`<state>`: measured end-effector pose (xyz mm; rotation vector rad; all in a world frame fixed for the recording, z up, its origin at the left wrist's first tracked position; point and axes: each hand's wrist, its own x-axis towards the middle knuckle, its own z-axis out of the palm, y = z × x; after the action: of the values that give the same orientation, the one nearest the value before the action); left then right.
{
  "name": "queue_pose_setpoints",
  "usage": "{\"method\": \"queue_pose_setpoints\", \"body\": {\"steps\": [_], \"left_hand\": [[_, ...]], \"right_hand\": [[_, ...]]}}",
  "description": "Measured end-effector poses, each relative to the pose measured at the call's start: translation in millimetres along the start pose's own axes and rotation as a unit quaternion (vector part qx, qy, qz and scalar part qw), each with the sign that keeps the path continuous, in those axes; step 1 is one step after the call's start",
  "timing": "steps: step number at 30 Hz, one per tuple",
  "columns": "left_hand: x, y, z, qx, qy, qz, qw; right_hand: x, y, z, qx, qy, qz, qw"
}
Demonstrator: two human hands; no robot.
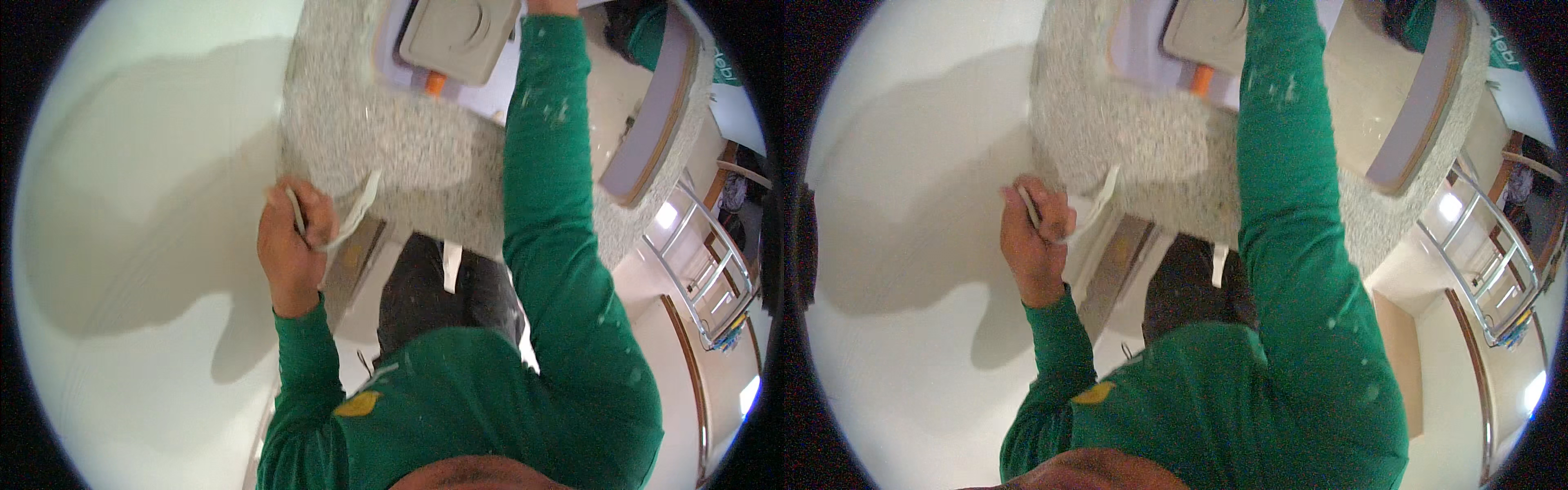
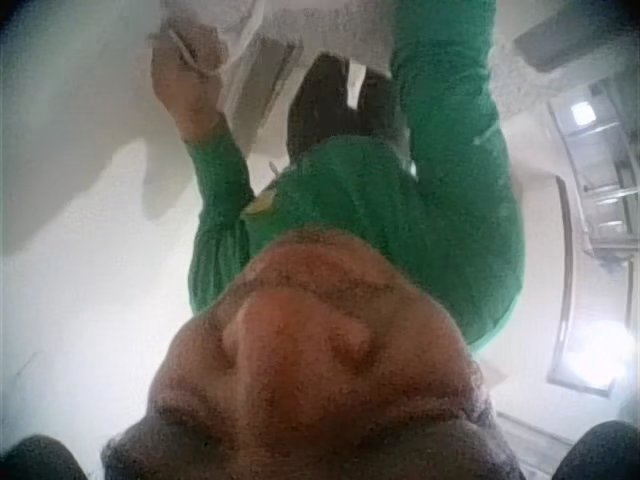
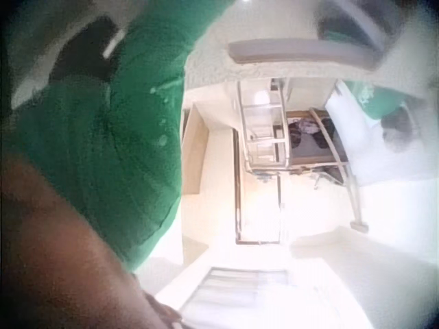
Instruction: The person positions a granite sink unit into a wall cutout and uses a utility knife to scrape and clean the edges. A coworker assists by drilling and holding the unit. The person continues to scrape adhesive or residue from the sink edges and adjusts the unit's position.
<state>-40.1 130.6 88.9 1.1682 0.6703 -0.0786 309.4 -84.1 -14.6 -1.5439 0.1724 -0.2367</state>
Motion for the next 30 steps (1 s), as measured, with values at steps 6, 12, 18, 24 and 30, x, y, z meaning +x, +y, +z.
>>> {"method": "queue_pose_setpoints", "body": {"steps": [6, 12, 18, 24, 30], "left_hand": [[-30.9, -20.0, -14.3, -0.051, -0.037, 0.011, 0.998], [-70.6, -38.9, -30.0, 0.056, -0.087, -0.050, 0.993], [-78.5, -46.9, -29.6, 0.090, -0.204, -0.097, 0.970], [-74.9, -57.4, -25.1, 0.120, -0.271, -0.188, 0.936], [-74.2, -85.0, -26.7, 0.209, -0.294, -0.193, 0.913]], "right_hand": [[7.1, 1.0, -2.9, 0.016, -0.017, 0.020, 1.000], [5.4, 4.3, 1.4, 0.016, 0.009, 0.023, 1.000], [5.1, -2.8, -5.8, 0.021, -0.033, 0.043, 0.998], [9.1, 8.7, -9.2, 0.075, 0.013, 0.038, 0.996], [1.3, -8.9, -9.3, 0.051, 0.018, 0.058, 0.997]]}}
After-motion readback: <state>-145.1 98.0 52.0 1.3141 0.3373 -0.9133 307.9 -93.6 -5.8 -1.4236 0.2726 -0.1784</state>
